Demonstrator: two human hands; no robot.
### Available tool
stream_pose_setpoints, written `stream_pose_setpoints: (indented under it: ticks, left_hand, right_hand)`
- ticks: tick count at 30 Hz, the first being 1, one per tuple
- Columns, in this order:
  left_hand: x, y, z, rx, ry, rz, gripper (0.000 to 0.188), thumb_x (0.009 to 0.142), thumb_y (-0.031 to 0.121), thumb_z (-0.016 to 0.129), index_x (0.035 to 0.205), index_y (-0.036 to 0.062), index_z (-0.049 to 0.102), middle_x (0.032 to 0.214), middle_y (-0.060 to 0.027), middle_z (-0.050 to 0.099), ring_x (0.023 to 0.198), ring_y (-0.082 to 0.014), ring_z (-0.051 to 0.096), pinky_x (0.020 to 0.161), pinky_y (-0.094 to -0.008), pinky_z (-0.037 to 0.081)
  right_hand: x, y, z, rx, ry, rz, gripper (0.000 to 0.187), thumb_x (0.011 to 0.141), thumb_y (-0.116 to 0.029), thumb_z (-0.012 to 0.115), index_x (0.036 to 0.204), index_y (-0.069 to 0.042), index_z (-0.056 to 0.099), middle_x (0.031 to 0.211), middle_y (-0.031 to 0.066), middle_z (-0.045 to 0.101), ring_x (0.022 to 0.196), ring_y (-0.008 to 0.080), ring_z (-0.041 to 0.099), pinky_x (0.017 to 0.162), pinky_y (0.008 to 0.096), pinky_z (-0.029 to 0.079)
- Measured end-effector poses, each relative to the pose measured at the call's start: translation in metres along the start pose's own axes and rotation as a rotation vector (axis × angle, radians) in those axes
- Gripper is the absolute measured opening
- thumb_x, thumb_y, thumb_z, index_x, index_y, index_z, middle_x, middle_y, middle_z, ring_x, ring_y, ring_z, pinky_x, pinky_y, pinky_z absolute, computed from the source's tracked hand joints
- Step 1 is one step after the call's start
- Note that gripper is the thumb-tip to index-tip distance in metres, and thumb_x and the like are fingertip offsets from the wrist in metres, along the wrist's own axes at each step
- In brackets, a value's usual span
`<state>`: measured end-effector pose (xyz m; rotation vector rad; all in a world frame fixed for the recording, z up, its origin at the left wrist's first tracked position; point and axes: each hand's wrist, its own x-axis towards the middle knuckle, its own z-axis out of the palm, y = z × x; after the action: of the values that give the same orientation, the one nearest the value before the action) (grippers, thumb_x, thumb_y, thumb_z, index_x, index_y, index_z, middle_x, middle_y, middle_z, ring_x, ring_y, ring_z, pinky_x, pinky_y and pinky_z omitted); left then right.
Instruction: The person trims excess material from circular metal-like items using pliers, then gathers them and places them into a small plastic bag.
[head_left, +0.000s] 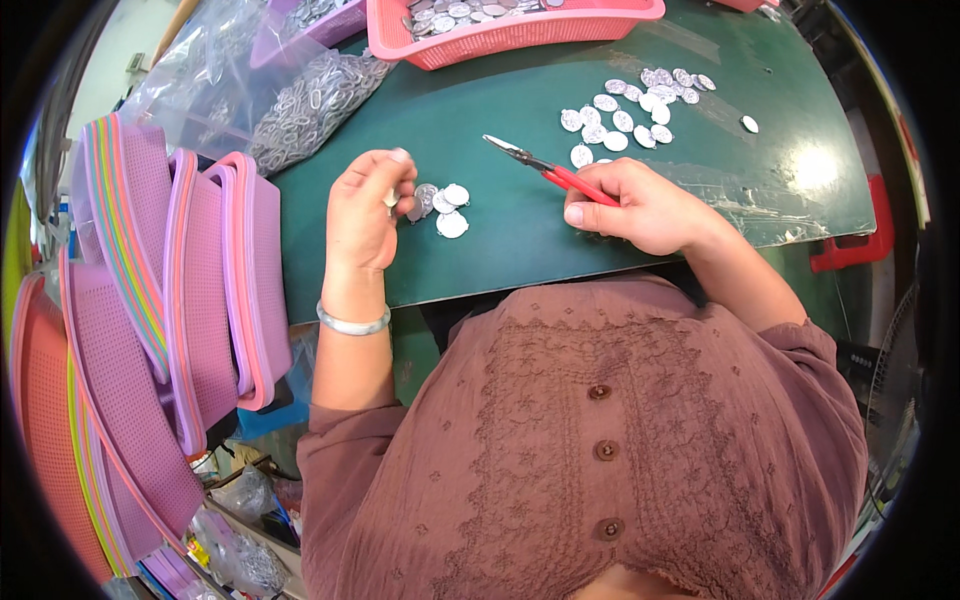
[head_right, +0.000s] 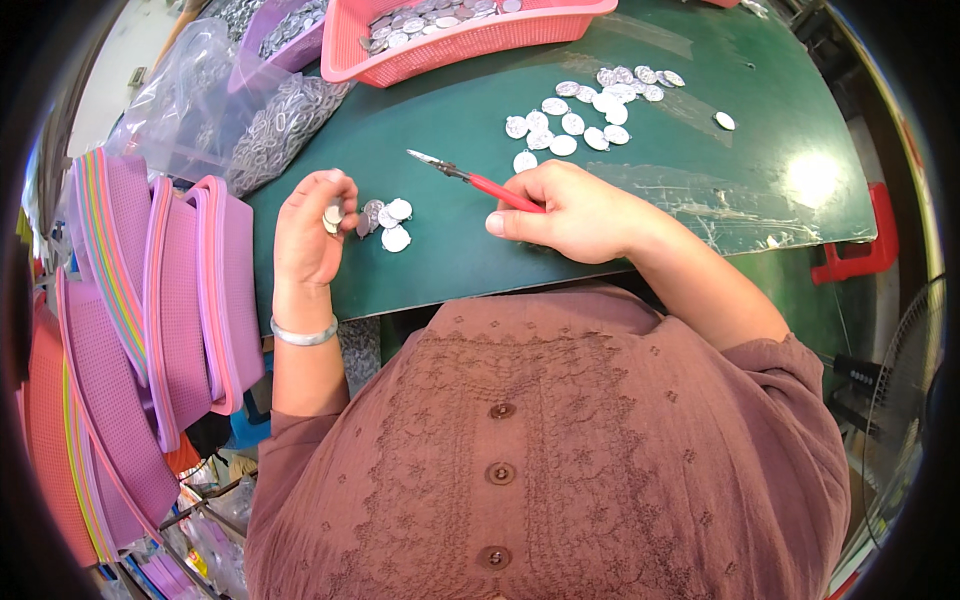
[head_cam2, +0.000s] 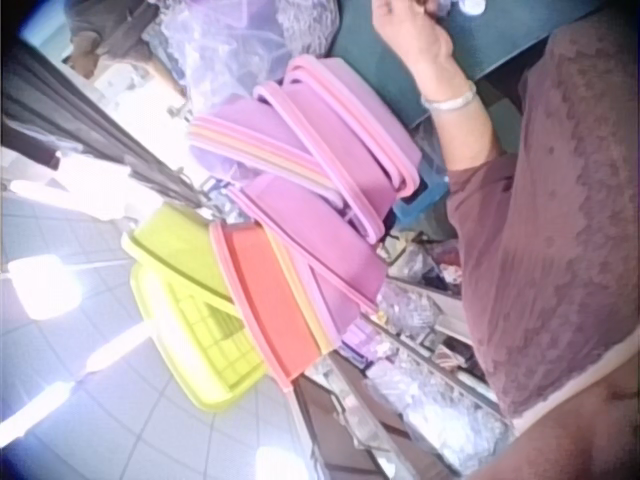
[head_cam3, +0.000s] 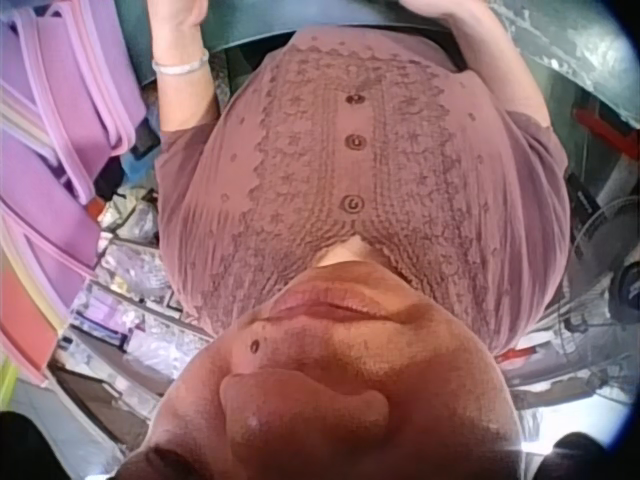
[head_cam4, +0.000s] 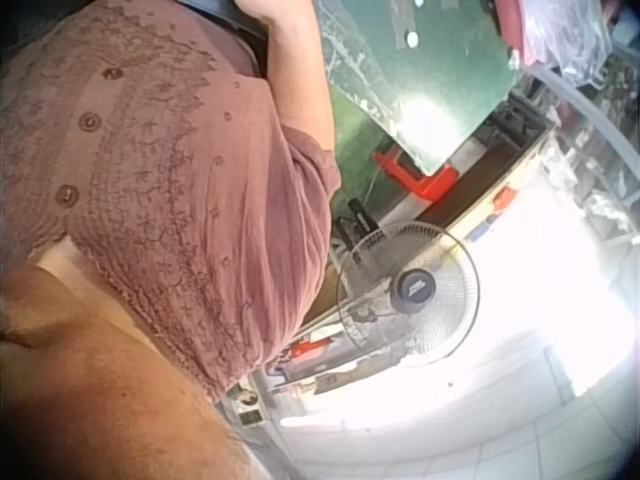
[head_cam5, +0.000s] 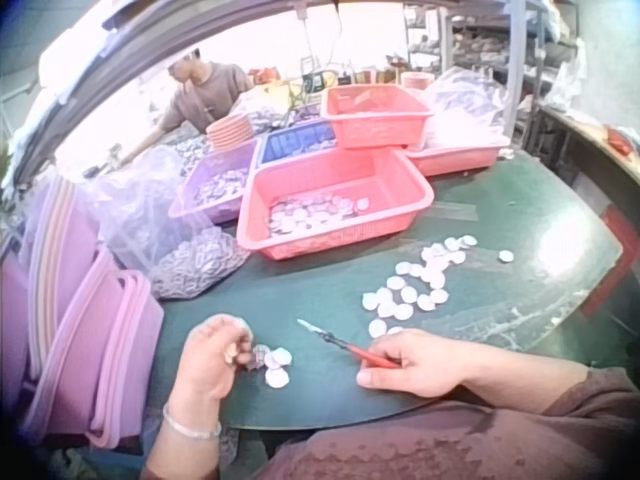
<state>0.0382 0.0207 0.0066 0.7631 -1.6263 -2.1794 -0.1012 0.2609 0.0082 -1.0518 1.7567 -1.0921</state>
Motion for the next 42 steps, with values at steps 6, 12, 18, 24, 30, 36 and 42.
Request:
stream_pose_setpoints:
  ticks: [6,12,18,24,30,36,42]
  left_hand:
    - [-0.011,-0.005,0.014,0.993,-0.180,0.259,0.023,0.070,0.001,0.066,0.092,-0.0001,0.064,0.062,0.0022,0.047,0.055,-0.0062,0.042,0.054,-0.0207,0.038]
    - [-0.002,-0.011,0.012,1.149,-0.176,0.498,0.014,0.074,0.005,0.064,0.086,-0.0001,0.063,0.069,-0.0040,0.053,0.058,-0.0095,0.049,0.052,-0.0234,0.039]
    - [-0.001,-0.002,0.025,0.255,-0.192,-0.024,0.013,0.087,0.009,0.048,0.091,0.0003,0.057,0.076,-0.0092,0.061,0.047,-0.0069,0.041,0.046,-0.0189,0.034]
    - [-0.004,0.000,0.038,-0.028,-0.221,-0.146,0.015,0.088,0.011,0.050,0.096,0.0000,0.057,0.071,-0.0049,0.058,0.047,-0.0035,0.038,0.044,-0.0167,0.030]
    - [-0.011,0.002,0.045,0.099,-0.206,-0.099,0.012,0.084,0.012,0.059,0.089,0.0011,0.061,0.067,0.0000,0.055,0.048,-0.0010,0.039,0.043,-0.0152,0.028]
    - [-0.013,0.005,0.049,0.161,-0.200,-0.105,0.010,0.083,0.011,0.059,0.086,0.0013,0.062,0.064,0.0012,0.054,0.047,-0.0005,0.038,0.044,-0.0145,0.029]
    - [-0.013,0.005,0.049,0.174,-0.204,-0.115,0.010,0.082,0.010,0.059,0.086,0.0011,0.062,0.063,0.0011,0.053,0.047,-0.0009,0.038,0.044,-0.0149,0.029]
  right_hand:
    - [-0.001,-0.003,-0.002,-0.013,-0.026,0.022,0.031,0.083,-0.031,0.061,0.080,-0.001,0.057,0.066,0.0009,0.052,0.061,0.0093,0.046,0.054,0.0255,0.038]
    - [-0.002,-0.003,0.000,-0.012,0.005,-0.008,0.031,0.081,-0.028,0.061,0.080,0.002,0.059,0.061,0.0030,0.051,0.058,0.0113,0.044,0.052,0.0288,0.038]
    - [0.000,-0.005,0.000,-0.068,-0.001,-0.021,0.031,0.081,-0.029,0.061,0.080,0.002,0.059,0.061,0.0035,0.050,0.058,0.0118,0.044,0.052,0.0287,0.037]
    - [0.000,0.001,0.001,-0.088,0.006,-0.053,0.032,0.081,-0.029,0.062,0.080,0.003,0.058,0.061,0.0039,0.050,0.058,0.0121,0.044,0.052,0.0288,0.037]
    - [0.000,-0.005,0.000,-0.111,-0.036,0.026,0.028,0.082,-0.026,0.060,0.079,0.001,0.058,0.070,0.0038,0.050,0.065,0.0129,0.045,0.058,0.0287,0.037]
    - [0.002,0.000,0.001,-0.131,-0.004,-0.083,0.034,0.082,-0.031,0.060,0.079,0.003,0.057,0.061,0.0059,0.050,0.058,0.0141,0.044,0.052,0.0303,0.037]
    - [0.003,-0.001,0.001,-0.167,-0.011,-0.074,0.034,0.083,-0.030,0.058,0.075,0.003,0.055,0.057,0.0071,0.047,0.055,0.0152,0.043,0.052,0.0319,0.037]
